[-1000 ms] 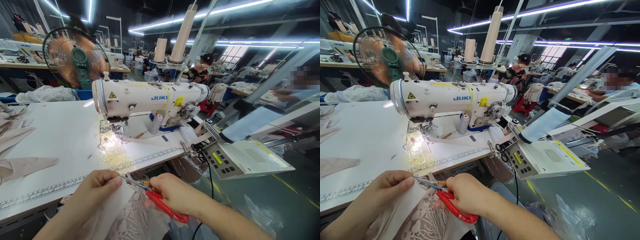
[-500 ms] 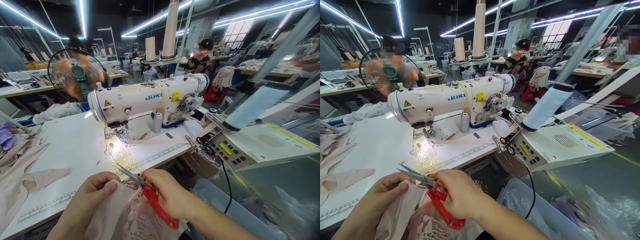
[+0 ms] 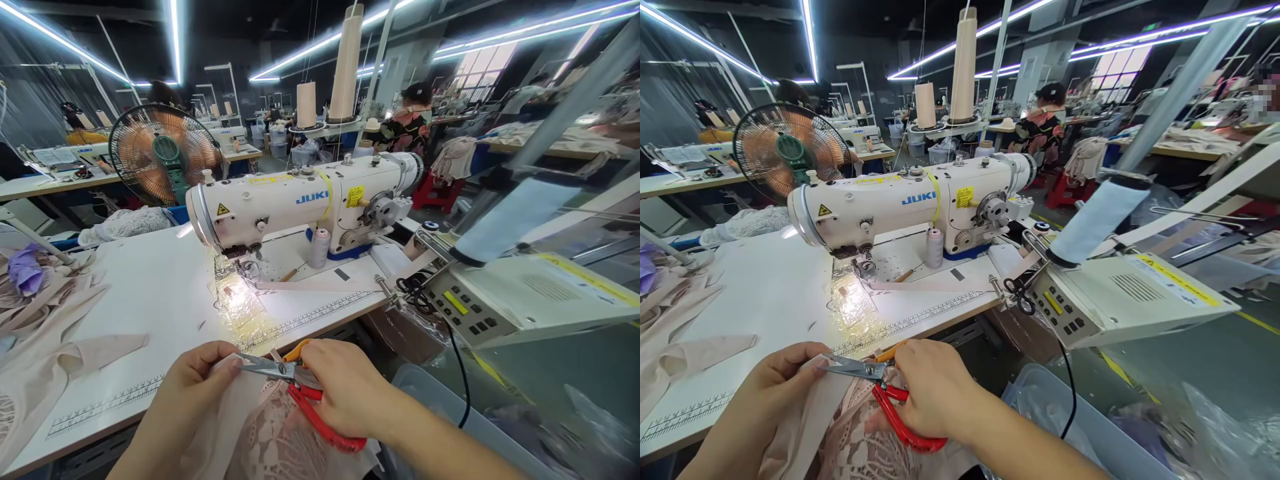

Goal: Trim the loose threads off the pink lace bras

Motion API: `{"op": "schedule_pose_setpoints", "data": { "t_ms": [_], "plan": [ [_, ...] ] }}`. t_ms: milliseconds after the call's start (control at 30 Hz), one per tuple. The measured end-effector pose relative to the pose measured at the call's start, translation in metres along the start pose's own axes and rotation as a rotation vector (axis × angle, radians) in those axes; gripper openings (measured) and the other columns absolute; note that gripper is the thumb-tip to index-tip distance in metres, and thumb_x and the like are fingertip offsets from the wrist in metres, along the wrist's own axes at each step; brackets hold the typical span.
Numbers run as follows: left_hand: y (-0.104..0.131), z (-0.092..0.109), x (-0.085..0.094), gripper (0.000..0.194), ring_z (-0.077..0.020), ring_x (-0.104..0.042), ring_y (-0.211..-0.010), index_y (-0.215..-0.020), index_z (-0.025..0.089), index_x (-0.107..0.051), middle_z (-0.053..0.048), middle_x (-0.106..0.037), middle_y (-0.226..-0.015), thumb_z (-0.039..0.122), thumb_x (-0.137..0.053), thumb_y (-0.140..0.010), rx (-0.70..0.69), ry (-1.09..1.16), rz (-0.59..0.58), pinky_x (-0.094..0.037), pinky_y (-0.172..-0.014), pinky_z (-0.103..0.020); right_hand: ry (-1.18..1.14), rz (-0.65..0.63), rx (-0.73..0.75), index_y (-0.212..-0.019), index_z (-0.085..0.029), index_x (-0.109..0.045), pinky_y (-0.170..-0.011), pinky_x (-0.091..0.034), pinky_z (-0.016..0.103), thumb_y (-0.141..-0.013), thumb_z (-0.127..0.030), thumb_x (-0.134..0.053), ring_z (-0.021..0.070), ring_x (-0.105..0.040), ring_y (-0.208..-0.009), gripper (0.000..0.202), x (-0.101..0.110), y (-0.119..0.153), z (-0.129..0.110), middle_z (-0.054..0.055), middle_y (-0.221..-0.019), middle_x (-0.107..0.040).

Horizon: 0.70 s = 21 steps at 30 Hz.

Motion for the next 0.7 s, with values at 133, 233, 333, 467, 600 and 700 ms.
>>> {"op": "schedule_pose_setpoints", "data": {
  "t_ms": [133, 233, 333, 467, 600, 700],
  "plan": [
    [0.002, 0.0, 0.0, 0.025, -0.0098, -0.049, -0.057, -0.066, 0.018, -0.071, 0.002, -0.062, -0.059, 0.041, -0.081, -0.061, -0.014, -0.004, 0.063, -0.037, -0.054, -0.016, -0.011, -0.008, -0.03, -0.082, -0.019, -0.054, -0.058, -0.036, 0.031, -0.076, -0.042, -0.055, 0.0245, -0.061, -0.075, 0.024, 0.002, 0.001, -0.001, 0.007, -0.086, -0.066],
    [0.002, 0.0, 0.0, 0.025, -0.0104, -0.049, -0.056, -0.067, 0.017, -0.07, 0.002, -0.062, -0.059, 0.04, -0.079, -0.063, -0.024, -0.002, 0.065, -0.036, -0.052, -0.017, -0.014, -0.055, -0.072, -0.081, -0.018, -0.055, -0.059, -0.038, 0.032, -0.076, -0.041, -0.057, 0.026, -0.063, -0.074, 0.023, 0.003, 0.001, -0.002, 0.009, -0.085, -0.067],
    [0.001, -0.002, 0.001, 0.025, -0.0112, -0.051, -0.057, -0.069, 0.018, -0.07, 0.002, -0.063, -0.06, 0.042, -0.077, -0.066, -0.038, 0.0, 0.038, -0.038, -0.053, -0.018, -0.021, -0.103, -0.109, -0.081, -0.018, -0.057, -0.06, -0.039, 0.032, -0.076, -0.031, -0.054, 0.0275, -0.065, -0.075, 0.014, 0.002, 0.001, -0.004, 0.009, -0.084, -0.068],
    [-0.001, -0.005, 0.003, 0.026, -0.0123, -0.052, -0.058, -0.07, 0.018, -0.07, 0.001, -0.063, -0.062, 0.043, -0.076, -0.068, -0.021, -0.014, 0.012, -0.039, -0.055, -0.019, -0.048, -0.145, -0.14, -0.086, -0.016, -0.059, -0.062, -0.039, 0.032, -0.075, -0.027, -0.055, 0.0292, -0.066, -0.08, 0.015, -0.002, 0.001, -0.006, 0.011, -0.089, -0.07],
    [0.0, -0.004, 0.002, 0.026, -0.0096, -0.05, -0.054, -0.068, 0.018, -0.069, 0.003, -0.061, -0.057, 0.043, -0.077, -0.067, -0.03, 0.016, 0.049, -0.036, -0.051, -0.017, -0.096, -0.144, -0.144, -0.082, -0.016, -0.06, -0.058, -0.036, 0.031, -0.08, -0.037, -0.054, 0.0282, -0.066, -0.076, 0.022, -0.01, 0.001, -0.008, 0.012, -0.086, -0.07],
    [0.002, -0.003, -0.001, 0.028, -0.0098, -0.051, -0.053, -0.067, 0.018, -0.068, 0.002, -0.062, -0.057, 0.044, -0.079, -0.065, -0.001, 0.063, 0.032, -0.038, -0.051, -0.017, -0.173, -0.129, -0.132, -0.073, -0.017, -0.057, -0.054, -0.033, 0.029, -0.078, -0.042, -0.058, 0.0249, -0.064, -0.07, 0.026, -0.014, 0.0, -0.006, 0.01, -0.08, -0.069]
  ]
}}
Point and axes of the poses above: each hand's wrist, its own y-axis away from the middle knuckle, its own x-axis out of the back of the hand, z = x × y, the point moved 5 cm from there along -y, towards the middle knuckle
